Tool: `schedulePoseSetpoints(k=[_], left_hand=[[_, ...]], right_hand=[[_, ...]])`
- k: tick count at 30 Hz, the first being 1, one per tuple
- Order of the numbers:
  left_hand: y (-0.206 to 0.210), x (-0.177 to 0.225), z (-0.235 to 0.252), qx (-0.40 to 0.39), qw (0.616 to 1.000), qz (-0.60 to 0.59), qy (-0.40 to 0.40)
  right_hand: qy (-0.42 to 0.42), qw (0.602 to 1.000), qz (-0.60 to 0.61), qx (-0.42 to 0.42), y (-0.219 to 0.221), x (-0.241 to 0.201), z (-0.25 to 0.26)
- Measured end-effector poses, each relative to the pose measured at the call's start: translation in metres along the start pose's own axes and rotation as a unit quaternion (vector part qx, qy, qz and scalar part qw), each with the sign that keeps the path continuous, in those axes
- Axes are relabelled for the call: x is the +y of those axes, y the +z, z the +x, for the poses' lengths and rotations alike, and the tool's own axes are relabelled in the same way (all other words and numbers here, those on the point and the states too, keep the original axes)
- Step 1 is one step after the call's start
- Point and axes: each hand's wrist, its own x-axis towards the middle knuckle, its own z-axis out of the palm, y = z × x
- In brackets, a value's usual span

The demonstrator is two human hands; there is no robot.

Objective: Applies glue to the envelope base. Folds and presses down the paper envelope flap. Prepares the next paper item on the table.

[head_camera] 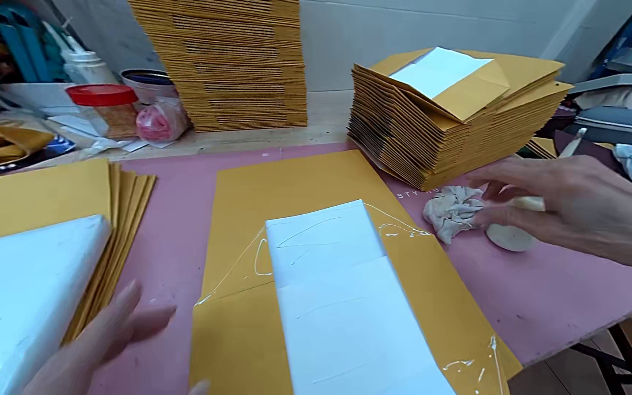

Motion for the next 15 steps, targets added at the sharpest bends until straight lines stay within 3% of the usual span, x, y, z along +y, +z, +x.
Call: schedulePoseSetpoints(k=[3,7,9,11,15], left_hand=[[0.008,-0.025,0.027,-0.034,0.998,0.058,-0.004],[0.026,-0.037,0.044,-0.048,0.999,0.016,-0.014],[0.030,-0.042,0.046,-0.038,0.999,0.000,-0.009],[0.028,-0.045,0.045,-0.035,0.999,-0.024,0.007],[0.031,-0.048,0.038,-0.019,0.996,-0.063,0.052]], right_hand=[[0.000,0.981,0.190,0.030,0.023,-0.014,0.020],[0.046,0.931,0.338,-0.126,0.057,-0.018,0.039],[0.049,0.917,0.364,-0.155,0.059,-0.023,0.041],[0.027,0.924,0.362,-0.122,0.059,-0.026,0.034],[-0.049,0.948,0.312,0.020,0.074,-0.026,0.010]])
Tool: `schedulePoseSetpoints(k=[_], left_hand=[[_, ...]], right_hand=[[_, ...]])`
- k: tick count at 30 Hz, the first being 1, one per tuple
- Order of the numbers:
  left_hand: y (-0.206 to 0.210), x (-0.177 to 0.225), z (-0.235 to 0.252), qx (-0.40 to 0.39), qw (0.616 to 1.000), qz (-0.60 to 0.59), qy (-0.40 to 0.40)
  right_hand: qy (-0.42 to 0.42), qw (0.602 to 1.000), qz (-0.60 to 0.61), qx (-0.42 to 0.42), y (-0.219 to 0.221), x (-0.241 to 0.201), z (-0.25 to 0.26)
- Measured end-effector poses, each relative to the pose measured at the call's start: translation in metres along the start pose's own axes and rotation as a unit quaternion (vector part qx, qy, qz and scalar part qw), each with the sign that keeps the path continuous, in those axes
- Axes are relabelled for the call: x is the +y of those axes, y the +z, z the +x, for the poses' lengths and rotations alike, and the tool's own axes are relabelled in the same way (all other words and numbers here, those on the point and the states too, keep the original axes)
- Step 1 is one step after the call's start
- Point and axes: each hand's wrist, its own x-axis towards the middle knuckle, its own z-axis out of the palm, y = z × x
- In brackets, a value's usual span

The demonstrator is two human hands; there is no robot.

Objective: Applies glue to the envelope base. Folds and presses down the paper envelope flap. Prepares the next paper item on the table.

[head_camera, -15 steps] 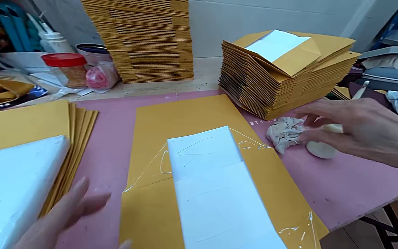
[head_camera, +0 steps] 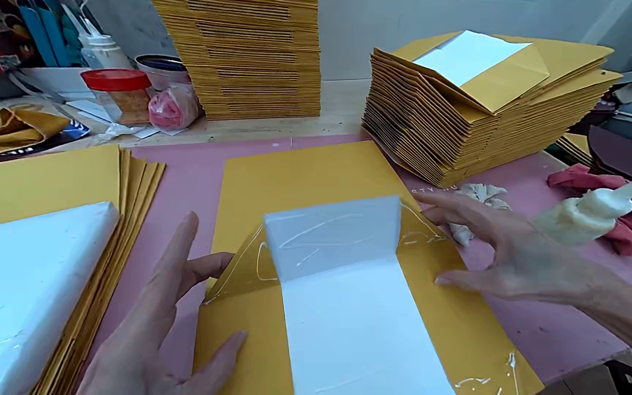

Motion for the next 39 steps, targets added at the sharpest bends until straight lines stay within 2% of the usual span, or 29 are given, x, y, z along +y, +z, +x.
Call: schedulePoseSetpoints(k=[2,5,8,10,13,15,16,17,19,20,22,24,25,26,27,28,30,34,39], left_hand=[[0.005,0.003,-0.006,0.005,1.000,-0.013,0.011],[0.002,0.014,-0.014,-0.016,1.000,0.021,0.014],[-0.013,0.025,-0.015,-0.144,0.989,0.026,0.002],[-0.021,0.035,-0.013,-0.235,0.971,0.045,-0.025],[-0.021,0.059,-0.008,-0.314,0.937,0.125,-0.087],[-0.013,0.056,-0.017,-0.271,0.941,0.178,-0.095],[-0.011,0.054,-0.018,-0.259,0.945,0.165,-0.112],[-0.010,0.054,-0.017,-0.253,0.947,0.132,-0.145],[0.003,0.048,-0.022,-0.119,0.968,0.030,-0.218],[0.004,0.043,-0.025,-0.098,0.971,-0.005,-0.218],[-0.006,0.027,-0.029,-0.159,0.981,0.042,-0.099],[-0.015,0.024,-0.026,-0.224,0.967,0.120,-0.026],[-0.020,0.032,-0.017,-0.286,0.947,0.144,-0.039],[-0.024,0.046,-0.004,-0.362,0.916,0.148,-0.091],[-0.027,0.052,0.005,-0.405,0.894,0.145,-0.125],[-0.026,0.058,0.009,-0.415,0.886,0.136,-0.154],[-0.019,0.073,0.009,-0.353,0.910,0.099,-0.196],[-0.010,0.082,0.012,-0.307,0.922,0.084,-0.222],[-0.007,0.085,0.017,-0.294,0.921,0.073,-0.244]], right_hand=[[-0.061,0.997,-0.034,0.029,0.007,0.001,-0.014],[-0.104,0.994,-0.031,-0.016,0.007,0.001,-0.027],[-0.104,0.989,-0.029,-0.100,0.001,-0.002,-0.039],[-0.103,0.980,-0.084,-0.147,0.000,-0.009,-0.046],[-0.092,0.971,-0.122,-0.184,-0.002,-0.027,-0.049],[-0.092,0.969,-0.125,-0.193,-0.002,-0.030,-0.049],[-0.087,0.968,-0.122,-0.201,-0.002,-0.032,-0.049],[-0.080,0.968,-0.117,-0.205,-0.002,-0.032,-0.049],[-0.070,0.969,-0.115,-0.208,-0.004,-0.033,-0.050],[-0.065,0.969,-0.111,-0.209,-0.005,-0.033,-0.050],[-0.063,0.972,-0.098,-0.205,-0.005,-0.030,-0.050],[-0.059,0.975,-0.065,-0.203,-0.006,-0.026,-0.049],[-0.055,0.976,-0.049,-0.203,-0.006,-0.025,-0.049],[-0.053,0.979,-0.036,-0.193,-0.005,-0.024,-0.050],[-0.046,0.983,-0.022,-0.178,-0.003,-0.024,-0.050],[-0.036,0.986,-0.008,-0.161,0.000,-0.025,-0.051],[-0.014,0.992,0.010,-0.126,0.007,-0.028,-0.052],[-0.017,0.997,0.017,-0.068,0.019,-0.028,-0.056],[-0.014,0.996,0.006,-0.086,0.017,-0.027,-0.057]])
